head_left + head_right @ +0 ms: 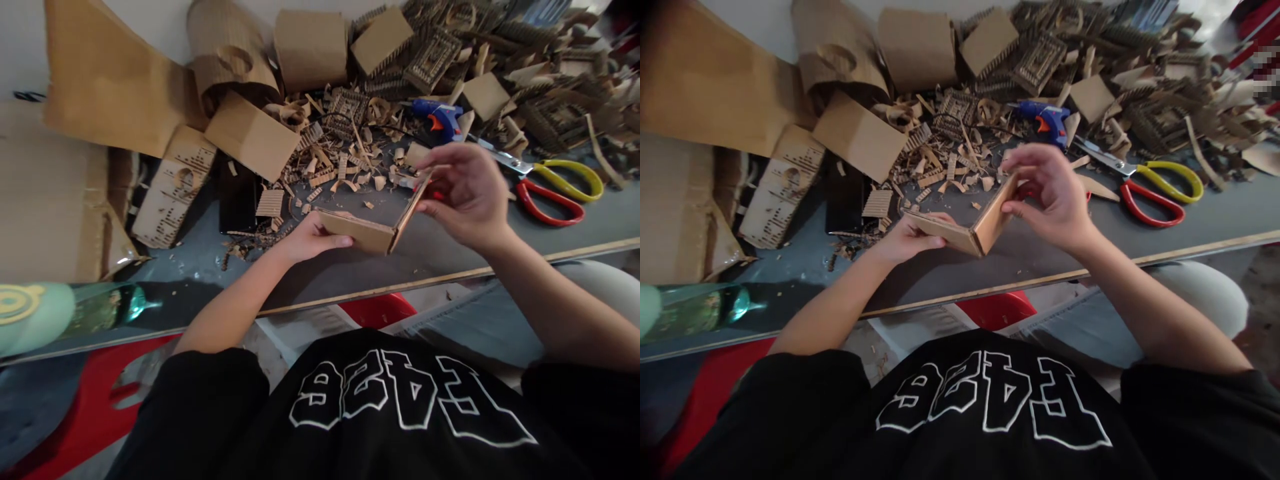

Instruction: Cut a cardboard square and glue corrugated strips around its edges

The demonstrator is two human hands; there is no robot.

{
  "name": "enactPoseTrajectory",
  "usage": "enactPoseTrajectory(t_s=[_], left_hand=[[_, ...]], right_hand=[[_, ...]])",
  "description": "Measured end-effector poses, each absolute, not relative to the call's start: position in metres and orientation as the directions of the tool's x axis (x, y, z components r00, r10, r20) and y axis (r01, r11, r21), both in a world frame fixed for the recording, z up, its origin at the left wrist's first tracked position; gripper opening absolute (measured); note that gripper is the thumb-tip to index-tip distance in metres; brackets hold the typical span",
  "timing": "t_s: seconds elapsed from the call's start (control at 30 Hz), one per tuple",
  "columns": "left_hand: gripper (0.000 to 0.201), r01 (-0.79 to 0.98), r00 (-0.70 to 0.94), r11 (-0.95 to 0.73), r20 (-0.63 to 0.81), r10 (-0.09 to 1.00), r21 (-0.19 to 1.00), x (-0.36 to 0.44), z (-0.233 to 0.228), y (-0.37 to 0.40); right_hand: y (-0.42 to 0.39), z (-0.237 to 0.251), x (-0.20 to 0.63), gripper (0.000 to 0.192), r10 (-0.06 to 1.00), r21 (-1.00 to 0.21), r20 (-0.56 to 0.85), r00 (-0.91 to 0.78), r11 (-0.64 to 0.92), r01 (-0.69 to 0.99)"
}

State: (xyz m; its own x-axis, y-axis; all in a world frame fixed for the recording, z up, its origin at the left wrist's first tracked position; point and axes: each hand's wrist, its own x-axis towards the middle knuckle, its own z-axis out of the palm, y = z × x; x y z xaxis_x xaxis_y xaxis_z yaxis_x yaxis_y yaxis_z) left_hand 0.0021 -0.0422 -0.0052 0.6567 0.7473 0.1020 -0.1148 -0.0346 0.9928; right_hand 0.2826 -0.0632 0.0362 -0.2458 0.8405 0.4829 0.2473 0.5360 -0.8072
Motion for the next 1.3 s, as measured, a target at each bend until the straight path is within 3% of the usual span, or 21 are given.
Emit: enactPoseTrajectory(t_s=[0.07, 0.1, 0.17, 0.27, 0.33, 0.4, 0.47, 0.57, 0.73, 0.93, 1.07, 1.3], left_hand=[[0.022, -0.029, 0.529, -0.379, 0.336, 0.779, 0.925, 0.006, -0.003, -0.042], [0.018, 0.036, 0.449, -0.561, 0.488, 0.748, 0.827, 0.007, -0.002, -0.042], [0.024, 0.203, 0.343, -0.818, 0.743, 0.575, 0.539, 0.008, 0.000, -0.043], [0.039, 0.376, 0.331, -0.911, 0.893, 0.306, 0.172, 0.005, 0.000, -0.043], [0.042, 0.397, 0.371, -0.917, 0.911, 0.181, 0.021, 0.002, -0.001, -0.042], [0.039, 0.387, 0.434, -0.919, 0.894, 0.107, -0.079, 0.000, -0.002, -0.042], [0.038, 0.365, 0.518, -0.922, 0.851, 0.085, -0.129, -0.001, -0.003, -0.045], [0.044, 0.323, 0.614, -0.937, 0.783, 0.098, -0.136, -0.003, -0.002, -0.054], [0.047, 0.300, 0.675, -0.951, 0.688, 0.265, 0.073, -0.007, -0.002, -0.064], [0.028, 0.397, 0.579, -0.904, 0.808, 0.110, -0.162, -0.002, -0.003, -0.063], [0.020, 0.407, 0.589, -0.889, 0.805, 0.079, -0.211, 0.003, 0.003, -0.064], [0.017, 0.399, 0.620, -0.884, 0.782, 0.062, -0.245, -0.002, 0.010, -0.067]], right_hand=[[-0.055, 0.037, 0.294, 0.064, 0.760, -0.698, 0.624, -0.181, 0.646, 0.309], [-0.052, 0.038, 0.298, 0.063, 0.702, -0.610, 0.691, -0.173, 0.695, 0.382], [-0.052, 0.041, 0.302, 0.051, 0.528, -0.357, 0.820, -0.222, 0.774, 0.523], [-0.058, 0.043, 0.297, 0.034, 0.286, -0.016, 0.886, -0.365, 0.805, 0.593], [-0.062, 0.041, 0.292, 0.035, 0.257, 0.091, 0.860, -0.440, 0.773, 0.628], [-0.065, 0.039, 0.290, 0.042, 0.314, 0.166, 0.791, -0.526, 0.717, 0.677], [-0.067, 0.035, 0.290, 0.050, 0.383, 0.198, 0.726, -0.572, 0.680, 0.706], [-0.070, 0.029, 0.289, 0.048, 0.489, 0.130, 0.692, -0.531, 0.639, 0.758], [-0.077, 0.017, 0.282, 0.039, 0.639, 0.078, 0.615, -0.462, 0.533, 0.842], [-0.086, 0.012, 0.279, 0.042, 0.591, 0.077, 0.655, -0.471, 0.568, 0.819], [-0.090, 0.017, 0.275, 0.048, 0.504, 0.143, 0.713, -0.487, 0.575, 0.805], [-0.099, 0.014, 0.265, 0.049, 0.572, 0.113, 0.675, -0.467, 0.545, 0.831]])
